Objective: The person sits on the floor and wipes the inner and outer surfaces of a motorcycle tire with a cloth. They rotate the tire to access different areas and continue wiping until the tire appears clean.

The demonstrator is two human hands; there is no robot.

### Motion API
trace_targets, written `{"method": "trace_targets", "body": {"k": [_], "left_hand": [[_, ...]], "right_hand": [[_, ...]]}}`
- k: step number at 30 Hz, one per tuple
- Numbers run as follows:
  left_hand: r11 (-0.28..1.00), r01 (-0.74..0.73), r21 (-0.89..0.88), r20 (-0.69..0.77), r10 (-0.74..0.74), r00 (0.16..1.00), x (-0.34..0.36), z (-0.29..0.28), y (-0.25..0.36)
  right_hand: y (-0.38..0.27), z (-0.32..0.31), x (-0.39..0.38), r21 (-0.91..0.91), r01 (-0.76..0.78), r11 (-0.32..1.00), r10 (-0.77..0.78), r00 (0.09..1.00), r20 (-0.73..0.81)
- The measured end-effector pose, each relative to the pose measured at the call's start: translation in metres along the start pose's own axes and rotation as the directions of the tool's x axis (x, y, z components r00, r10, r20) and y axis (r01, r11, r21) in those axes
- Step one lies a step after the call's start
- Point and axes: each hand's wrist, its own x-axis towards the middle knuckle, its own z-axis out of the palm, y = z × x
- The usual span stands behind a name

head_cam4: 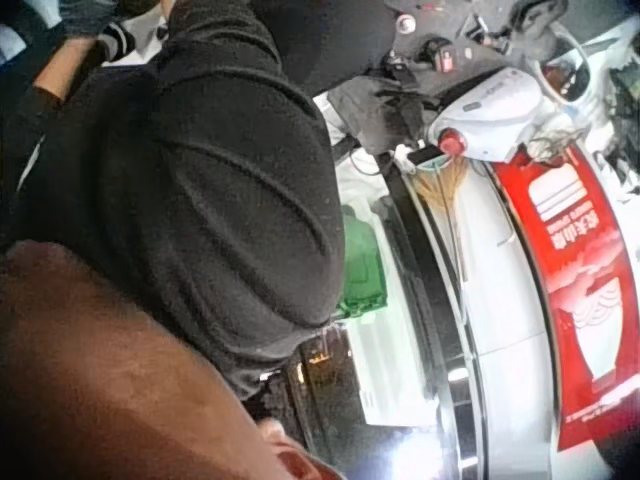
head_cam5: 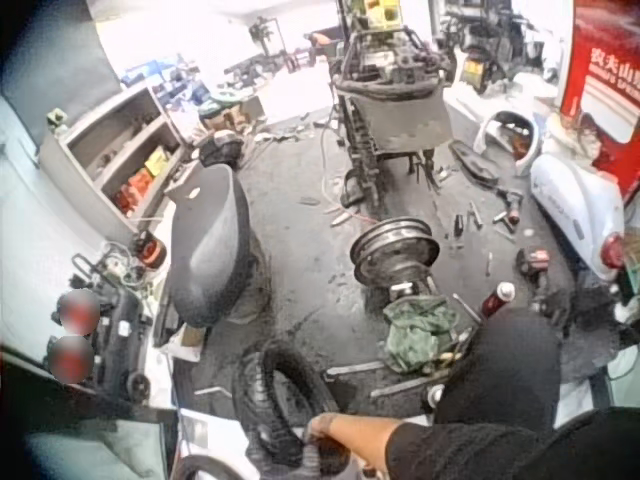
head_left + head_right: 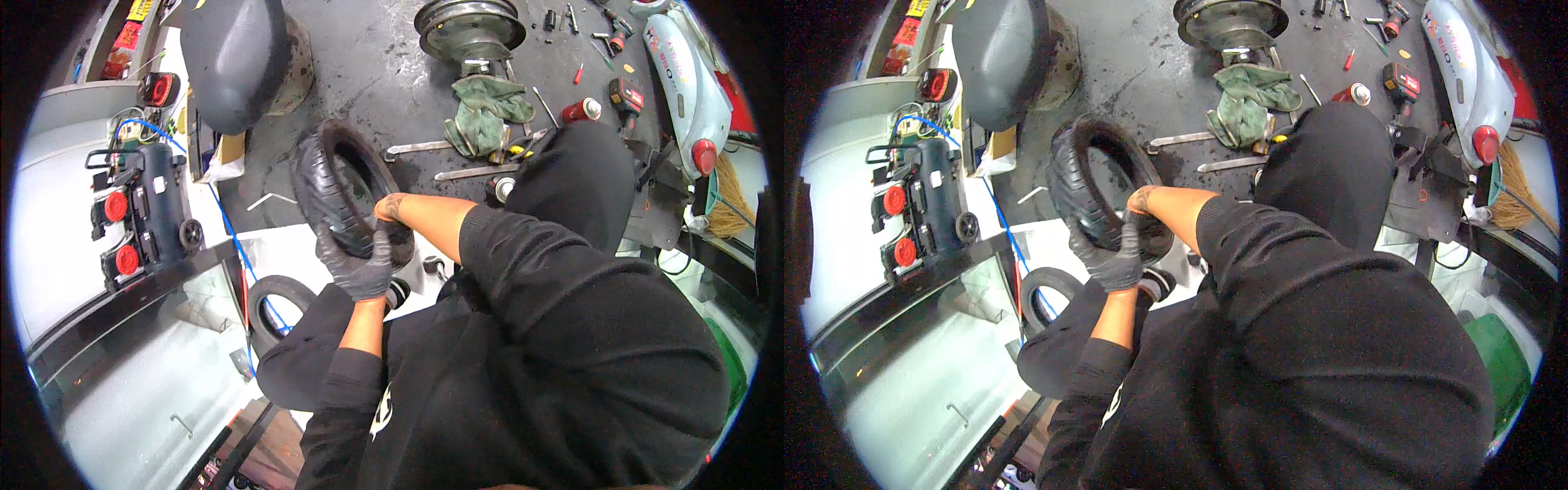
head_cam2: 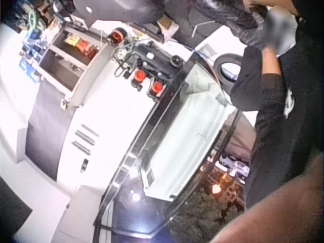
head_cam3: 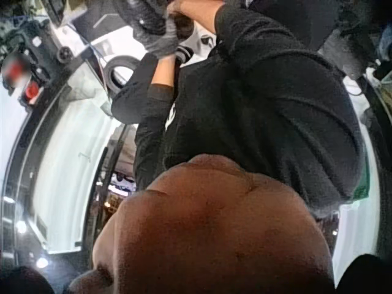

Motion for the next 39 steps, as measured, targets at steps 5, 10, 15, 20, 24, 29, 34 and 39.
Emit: {"method": "trace_targets", "body": {"k": [5, 10, 15, 20, 24, 29, 34, 39], "left_hand": [[0.972, 0.222, 0.075, -0.031, -0.22, 0.975, 0.017, -0.02, 0.059], [0.912, 0.06, 0.405, 0.619, -0.322, 0.716, 0.123, 0.001, 0.084], [0.893, -0.082, 0.443, 0.677, -0.273, 0.684, 0.165, -0.01, 0.078], [0.979, -0.116, 0.169, 0.422, 0.034, 0.906, 0.16, -0.078, 0.08], [0.966, -0.2, 0.165, 0.235, 0.159, 0.959, 0.123, -0.049, 0.073], [0.957, -0.17, 0.236, 0.025, 0.169, 0.985, 0.068, 0.022, 0.027], [0.996, -0.074, 0.046, 0.038, 0.072, 0.997, 0.063, 0.023, -0.017], [0.976, -0.183, 0.12, 0.035, 0.18, 0.983, 0.077, 0.027, -0.014]], "right_hand": [[-0.013, 0.035, -0.01, -0.012, 0.042, 0.999, -0.042, 0.999, 0.006], [-0.032, 0.085, -0.018, -0.037, 0.057, 0.998, -0.057, 0.998, -0.004], [-0.067, 0.077, -0.038, -0.164, -0.016, 0.986, -0.023, 0.972, -0.234], [-0.087, -0.033, -0.037, -0.195, -0.192, 0.962, 0.005, 0.724, -0.69], [-0.056, -0.087, -0.022, 0.092, -0.341, 0.935, 0.297, 0.618, -0.728], [-0.005, -0.037, 0.059, -0.013, -0.65, 0.76, 0.277, 0.342, -0.898], [0.035, -0.022, 0.197, 0.079, -0.246, 0.966, 0.256, 0.878, -0.404], [0.022, -0.03, 0.201, -0.128, -0.159, 0.979, 0.144, 0.982, -0.124]]}}
